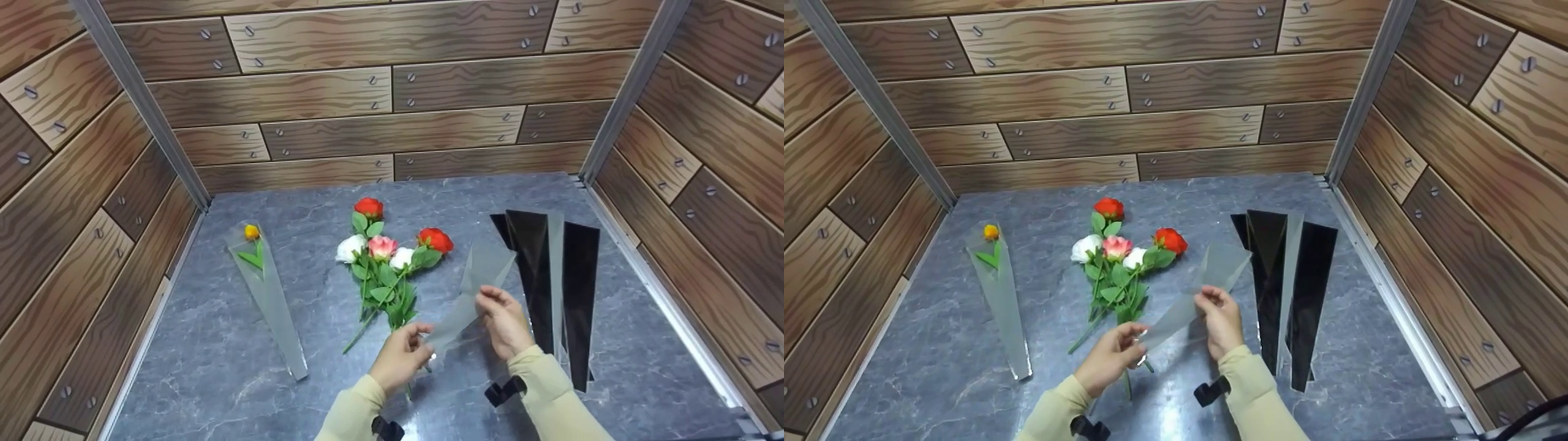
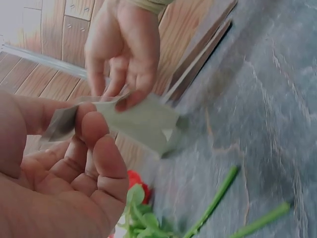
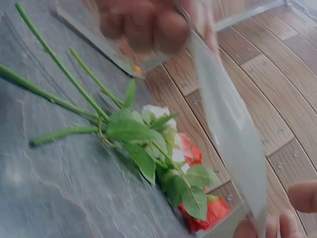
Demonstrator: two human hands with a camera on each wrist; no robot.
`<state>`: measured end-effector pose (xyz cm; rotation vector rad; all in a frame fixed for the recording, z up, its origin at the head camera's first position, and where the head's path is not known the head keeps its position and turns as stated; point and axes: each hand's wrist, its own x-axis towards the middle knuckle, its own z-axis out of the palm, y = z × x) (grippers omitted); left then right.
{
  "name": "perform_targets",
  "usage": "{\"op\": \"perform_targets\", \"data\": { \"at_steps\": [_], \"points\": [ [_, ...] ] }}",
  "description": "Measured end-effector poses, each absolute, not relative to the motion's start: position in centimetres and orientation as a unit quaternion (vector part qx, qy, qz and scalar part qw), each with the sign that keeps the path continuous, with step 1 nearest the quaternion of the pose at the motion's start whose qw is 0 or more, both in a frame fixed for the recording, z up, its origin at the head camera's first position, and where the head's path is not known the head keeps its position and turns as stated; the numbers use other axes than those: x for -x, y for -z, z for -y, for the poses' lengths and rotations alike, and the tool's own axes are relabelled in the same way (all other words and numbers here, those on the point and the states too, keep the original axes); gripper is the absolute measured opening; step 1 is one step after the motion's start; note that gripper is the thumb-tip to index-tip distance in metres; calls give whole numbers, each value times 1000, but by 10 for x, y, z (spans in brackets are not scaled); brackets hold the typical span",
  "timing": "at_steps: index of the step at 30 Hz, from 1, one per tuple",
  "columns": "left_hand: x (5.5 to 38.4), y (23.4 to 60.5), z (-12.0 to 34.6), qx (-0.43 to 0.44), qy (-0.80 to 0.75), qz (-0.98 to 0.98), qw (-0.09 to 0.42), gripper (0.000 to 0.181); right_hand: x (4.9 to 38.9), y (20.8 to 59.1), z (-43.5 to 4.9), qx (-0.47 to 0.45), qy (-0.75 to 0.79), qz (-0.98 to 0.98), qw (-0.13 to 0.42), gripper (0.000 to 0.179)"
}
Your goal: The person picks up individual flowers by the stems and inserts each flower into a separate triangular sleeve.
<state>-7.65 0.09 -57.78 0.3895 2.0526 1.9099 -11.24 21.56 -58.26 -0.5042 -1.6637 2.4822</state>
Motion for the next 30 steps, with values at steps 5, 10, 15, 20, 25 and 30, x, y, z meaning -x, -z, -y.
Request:
{"op": "perform_targets", "data": {
  "at_steps": [5,10,15,20,25,30],
  "points": [
    [76,576,-1,-136,-669,-715,151,31,111,587,-221,210,-846,486,56,70],
    [75,574,-8,-141,-679,-705,145,32,104,599,-212,245,-864,439,2,38],
    [78,569,-14,-135,-684,-704,134,32,98,609,-202,207,-866,423,-170,42],
    [79,562,-18,-142,-696,-693,119,35,95,605,-197,106,-886,352,-284,77],
    [75,562,-15,-161,-684,-703,109,32,100,595,-198,32,-941,244,-233,64],
    [72,566,-4,-157,-676,-708,132,28,108,589,-213,-67,-962,185,-191,57]
  ]
}}
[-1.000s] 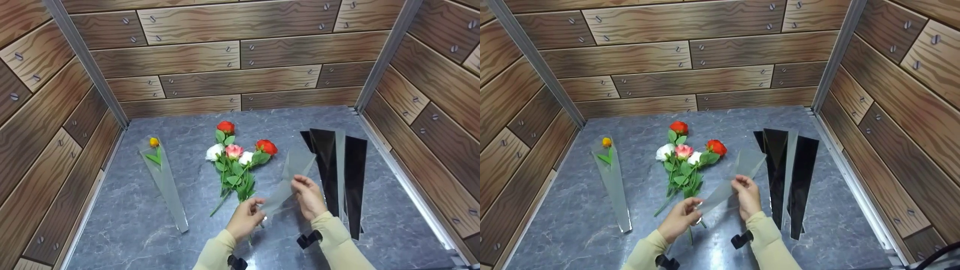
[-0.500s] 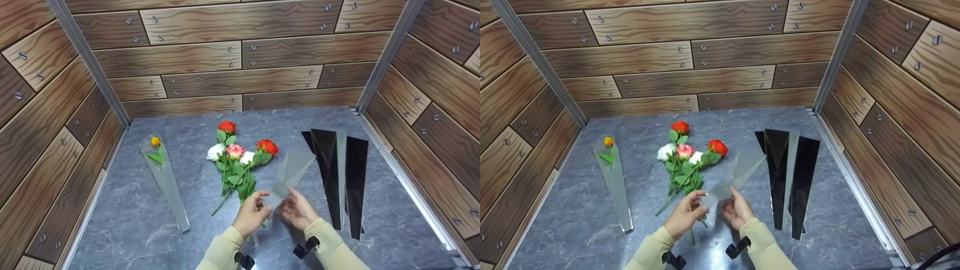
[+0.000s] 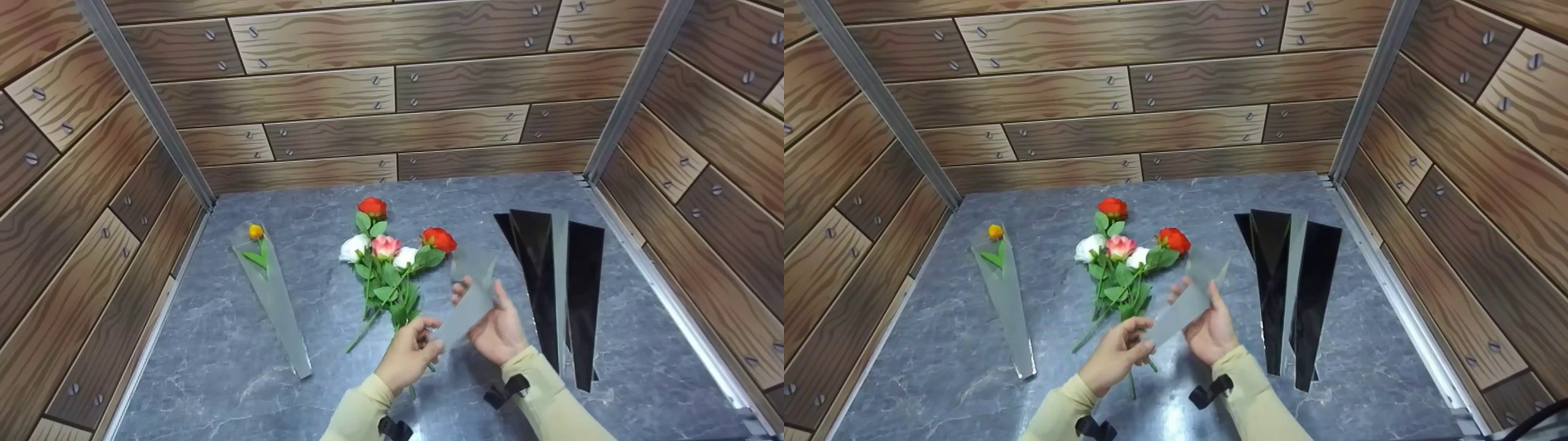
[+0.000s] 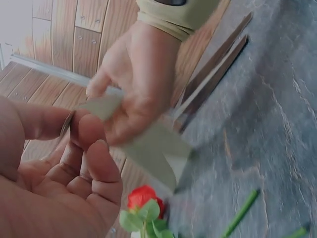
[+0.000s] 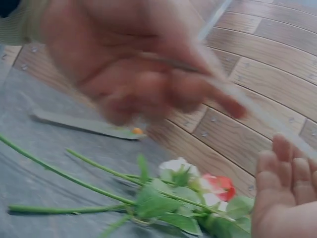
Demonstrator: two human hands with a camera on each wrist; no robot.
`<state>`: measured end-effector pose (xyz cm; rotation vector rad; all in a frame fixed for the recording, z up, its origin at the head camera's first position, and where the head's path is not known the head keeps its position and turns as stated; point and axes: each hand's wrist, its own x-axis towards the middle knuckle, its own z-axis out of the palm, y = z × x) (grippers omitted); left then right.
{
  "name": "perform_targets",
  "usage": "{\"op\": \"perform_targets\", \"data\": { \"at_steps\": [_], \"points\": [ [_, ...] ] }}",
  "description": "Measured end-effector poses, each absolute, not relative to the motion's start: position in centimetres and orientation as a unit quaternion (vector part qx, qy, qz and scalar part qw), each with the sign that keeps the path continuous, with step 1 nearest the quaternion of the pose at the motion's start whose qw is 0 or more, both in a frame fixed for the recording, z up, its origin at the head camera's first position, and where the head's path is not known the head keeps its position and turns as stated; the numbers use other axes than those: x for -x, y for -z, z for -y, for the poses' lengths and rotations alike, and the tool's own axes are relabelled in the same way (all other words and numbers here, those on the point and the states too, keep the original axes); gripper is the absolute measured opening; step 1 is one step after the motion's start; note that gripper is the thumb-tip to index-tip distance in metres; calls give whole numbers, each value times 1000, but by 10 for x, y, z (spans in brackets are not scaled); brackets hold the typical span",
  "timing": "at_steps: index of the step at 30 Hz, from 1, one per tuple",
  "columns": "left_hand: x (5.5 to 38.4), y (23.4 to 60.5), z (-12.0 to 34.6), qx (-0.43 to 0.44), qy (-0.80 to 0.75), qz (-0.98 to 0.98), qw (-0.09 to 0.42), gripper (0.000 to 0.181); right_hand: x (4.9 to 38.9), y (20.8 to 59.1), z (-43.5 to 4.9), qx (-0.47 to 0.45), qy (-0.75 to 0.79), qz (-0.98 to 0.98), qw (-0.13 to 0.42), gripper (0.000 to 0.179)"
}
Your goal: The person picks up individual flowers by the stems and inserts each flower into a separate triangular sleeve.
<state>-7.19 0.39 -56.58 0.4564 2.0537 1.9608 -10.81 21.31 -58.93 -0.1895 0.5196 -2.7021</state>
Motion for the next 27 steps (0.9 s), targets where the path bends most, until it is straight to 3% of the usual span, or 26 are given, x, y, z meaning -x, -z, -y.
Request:
{"op": "perform_targets", "data": {
  "at_steps": [4,12,27],
  "points": [
    [73,569,11,-143,-664,-719,146,24,111,589,-229,94,969,-153,168,55],
    [77,574,49,-117,-661,-728,137,19,109,588,-268,59,982,-130,126,49],
    [85,563,112,-75,-632,-768,65,18,92,596,-324,-23,988,-149,16,24]
  ]
}}
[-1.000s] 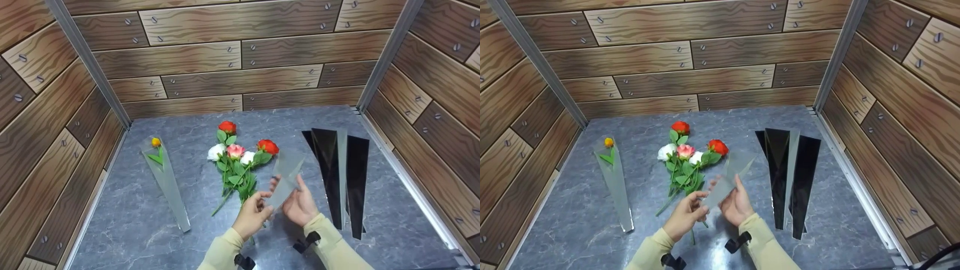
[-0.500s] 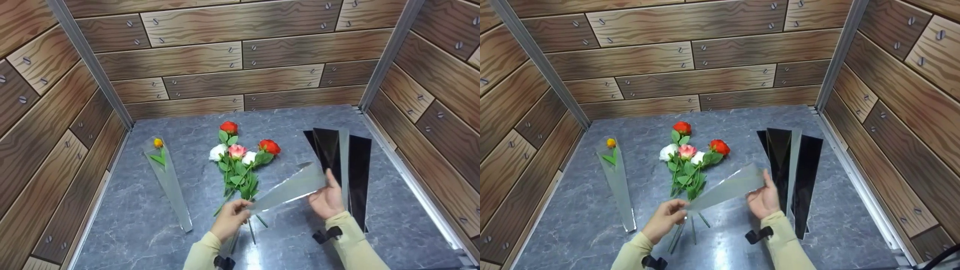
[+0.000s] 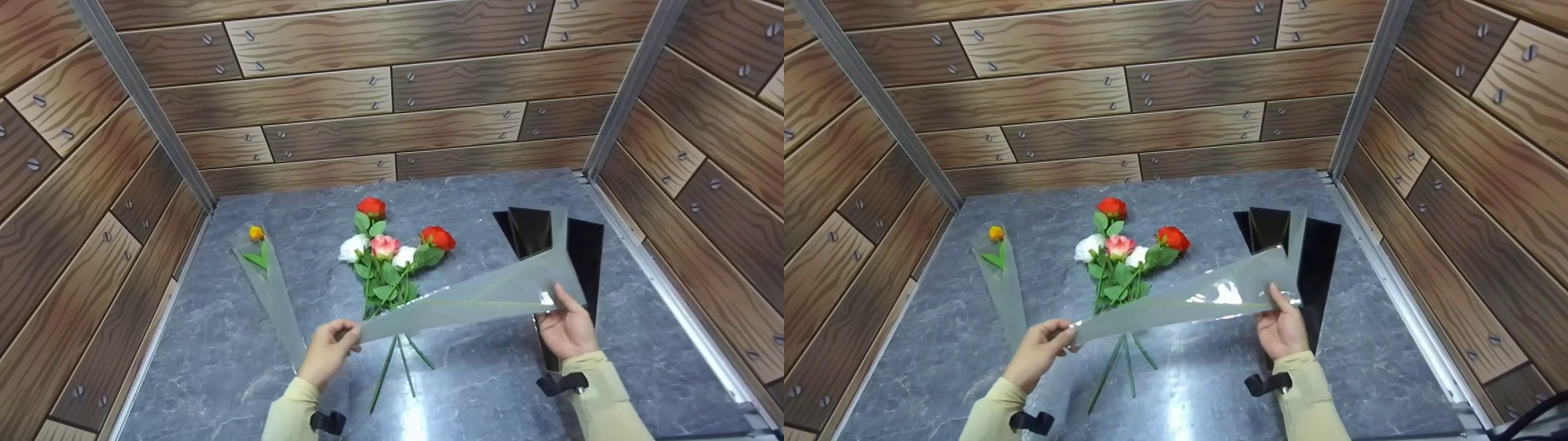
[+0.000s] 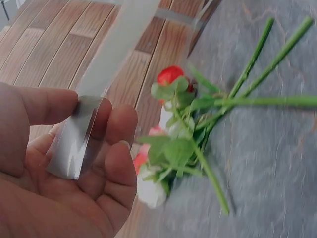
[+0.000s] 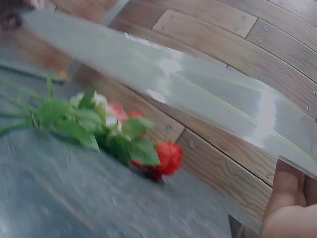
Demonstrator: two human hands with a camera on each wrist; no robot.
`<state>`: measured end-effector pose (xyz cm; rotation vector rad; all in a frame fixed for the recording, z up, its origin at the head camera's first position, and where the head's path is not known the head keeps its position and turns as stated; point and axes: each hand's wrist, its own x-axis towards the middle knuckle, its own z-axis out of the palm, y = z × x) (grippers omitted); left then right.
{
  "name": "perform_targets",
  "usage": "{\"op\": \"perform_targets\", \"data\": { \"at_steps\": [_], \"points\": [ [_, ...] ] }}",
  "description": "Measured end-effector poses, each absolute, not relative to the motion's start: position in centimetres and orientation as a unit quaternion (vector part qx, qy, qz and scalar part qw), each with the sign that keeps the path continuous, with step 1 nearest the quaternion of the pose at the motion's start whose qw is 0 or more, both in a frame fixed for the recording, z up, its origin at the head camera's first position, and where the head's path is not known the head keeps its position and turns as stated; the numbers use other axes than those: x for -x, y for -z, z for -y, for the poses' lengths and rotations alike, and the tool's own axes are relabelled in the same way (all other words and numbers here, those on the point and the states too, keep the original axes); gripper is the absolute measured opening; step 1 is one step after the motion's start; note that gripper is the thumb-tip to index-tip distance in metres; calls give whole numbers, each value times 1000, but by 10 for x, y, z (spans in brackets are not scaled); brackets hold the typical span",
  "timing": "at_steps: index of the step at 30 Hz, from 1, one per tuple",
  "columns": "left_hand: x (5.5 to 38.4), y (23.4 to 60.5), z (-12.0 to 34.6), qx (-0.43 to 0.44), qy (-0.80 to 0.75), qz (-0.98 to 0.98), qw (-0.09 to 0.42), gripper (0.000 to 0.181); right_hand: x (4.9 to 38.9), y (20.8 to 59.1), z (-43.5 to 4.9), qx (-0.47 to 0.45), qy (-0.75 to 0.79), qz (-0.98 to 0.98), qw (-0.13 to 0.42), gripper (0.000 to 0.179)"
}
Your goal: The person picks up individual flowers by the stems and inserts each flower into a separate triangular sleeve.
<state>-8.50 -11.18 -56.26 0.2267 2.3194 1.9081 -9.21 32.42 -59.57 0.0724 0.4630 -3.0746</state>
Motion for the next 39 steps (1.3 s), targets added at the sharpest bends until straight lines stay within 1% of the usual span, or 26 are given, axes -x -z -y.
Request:
{"op": "perform_targets", "data": {
  "at_steps": [6,11,17,20,24,27,33,39],
  "points": [
    [74,536,127,-81,-607,-789,47,16,90,602,-328,-26,956,-288,-38,28],
    [73,529,135,-57,-614,-787,16,15,90,602,-329,-46,908,-412,-60,20],
    [72,532,142,-4,-658,-753,0,15,82,601,-331,-84,847,-524,-36,15],
    [76,545,148,19,-675,-738,-11,18,78,600,-332,-83,830,-551,-21,15],
    [84,563,155,45,-693,-718,-33,21,76,597,-334,-79,814,-575,-13,14],
    [83,565,157,55,-693,-717,-48,20,75,598,-336,-80,807,-585,-9,10],
    [82,560,160,59,-695,-714,-60,21,75,596,-334,-72,788,-611,-14,5],
    [80,558,168,60,-679,-727,-78,21,79,589,-329,-71,750,-657,-27,10]
  ]
}}
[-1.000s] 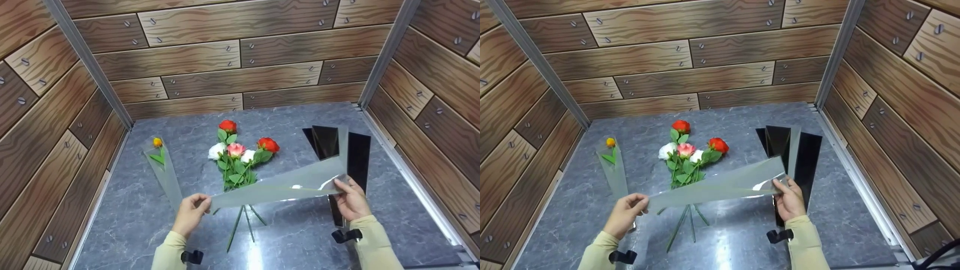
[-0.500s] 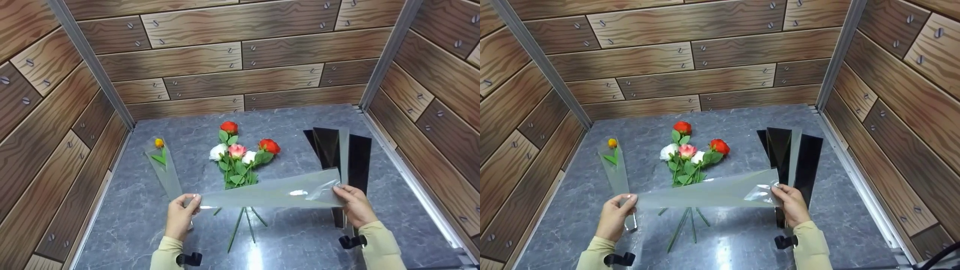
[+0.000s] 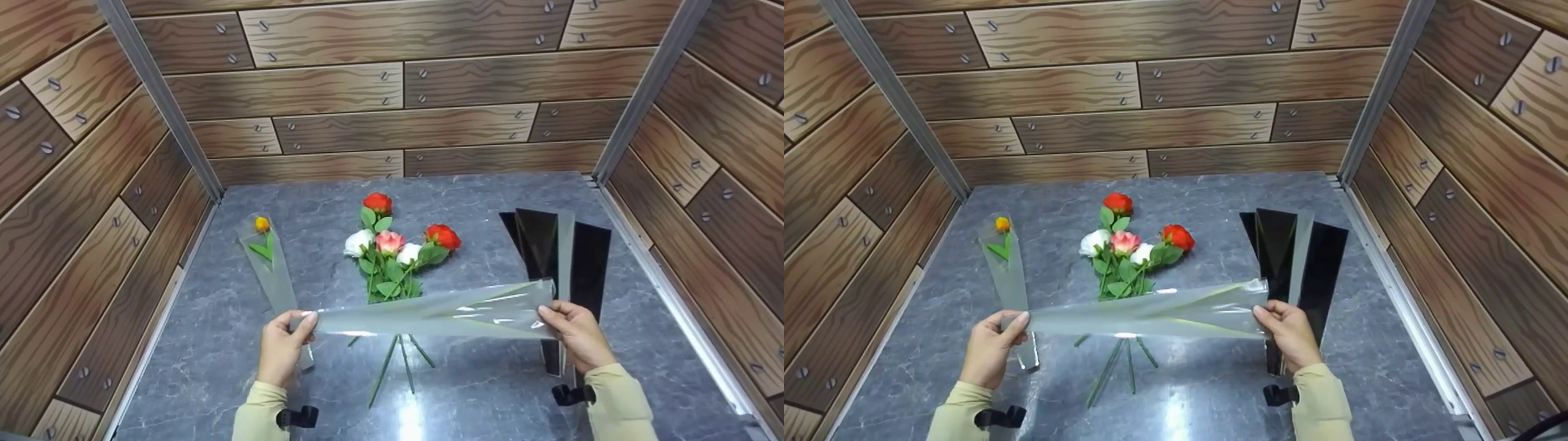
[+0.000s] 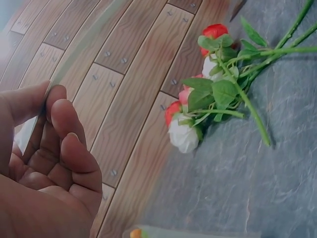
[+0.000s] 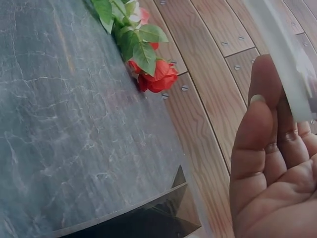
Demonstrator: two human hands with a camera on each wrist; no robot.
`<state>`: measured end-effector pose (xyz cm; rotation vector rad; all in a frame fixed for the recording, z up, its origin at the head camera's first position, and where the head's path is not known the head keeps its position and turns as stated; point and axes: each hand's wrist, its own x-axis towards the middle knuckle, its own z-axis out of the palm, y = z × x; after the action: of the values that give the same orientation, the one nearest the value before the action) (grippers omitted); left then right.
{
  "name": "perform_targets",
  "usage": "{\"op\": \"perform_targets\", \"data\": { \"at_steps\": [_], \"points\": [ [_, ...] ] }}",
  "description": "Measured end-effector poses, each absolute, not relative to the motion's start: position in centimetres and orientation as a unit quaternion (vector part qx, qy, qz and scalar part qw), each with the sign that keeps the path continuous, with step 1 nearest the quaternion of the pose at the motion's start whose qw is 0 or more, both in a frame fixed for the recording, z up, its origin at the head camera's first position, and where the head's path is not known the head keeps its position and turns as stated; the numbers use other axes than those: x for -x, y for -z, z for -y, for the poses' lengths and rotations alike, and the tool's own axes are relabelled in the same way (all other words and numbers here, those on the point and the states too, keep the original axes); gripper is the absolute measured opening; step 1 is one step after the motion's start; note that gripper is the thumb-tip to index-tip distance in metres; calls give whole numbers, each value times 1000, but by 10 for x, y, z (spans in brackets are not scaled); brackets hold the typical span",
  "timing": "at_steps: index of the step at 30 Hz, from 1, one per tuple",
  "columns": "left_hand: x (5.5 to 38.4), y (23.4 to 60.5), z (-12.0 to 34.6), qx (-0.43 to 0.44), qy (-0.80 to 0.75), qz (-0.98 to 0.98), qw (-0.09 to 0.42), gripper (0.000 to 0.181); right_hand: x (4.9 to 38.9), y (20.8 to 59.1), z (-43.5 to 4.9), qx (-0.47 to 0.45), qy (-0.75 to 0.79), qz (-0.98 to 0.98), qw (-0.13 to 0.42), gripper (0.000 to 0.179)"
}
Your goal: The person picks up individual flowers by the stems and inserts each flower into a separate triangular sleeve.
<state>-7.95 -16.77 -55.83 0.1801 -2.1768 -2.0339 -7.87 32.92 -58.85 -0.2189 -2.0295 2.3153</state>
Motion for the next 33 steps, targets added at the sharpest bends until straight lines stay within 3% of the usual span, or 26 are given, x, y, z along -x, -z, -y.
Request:
{"op": "perform_targets", "data": {
  "at_steps": [15,25,33],
  "points": [
    [84,560,173,-54,657,746,92,23,80,577,-326,72,-693,712,86,24],
    [91,562,170,-69,678,728,73,21,84,573,-331,75,-670,732,94,26],
    [94,571,167,-45,662,747,49,21,89,566,-336,74,-666,730,138,21]
  ]
}}
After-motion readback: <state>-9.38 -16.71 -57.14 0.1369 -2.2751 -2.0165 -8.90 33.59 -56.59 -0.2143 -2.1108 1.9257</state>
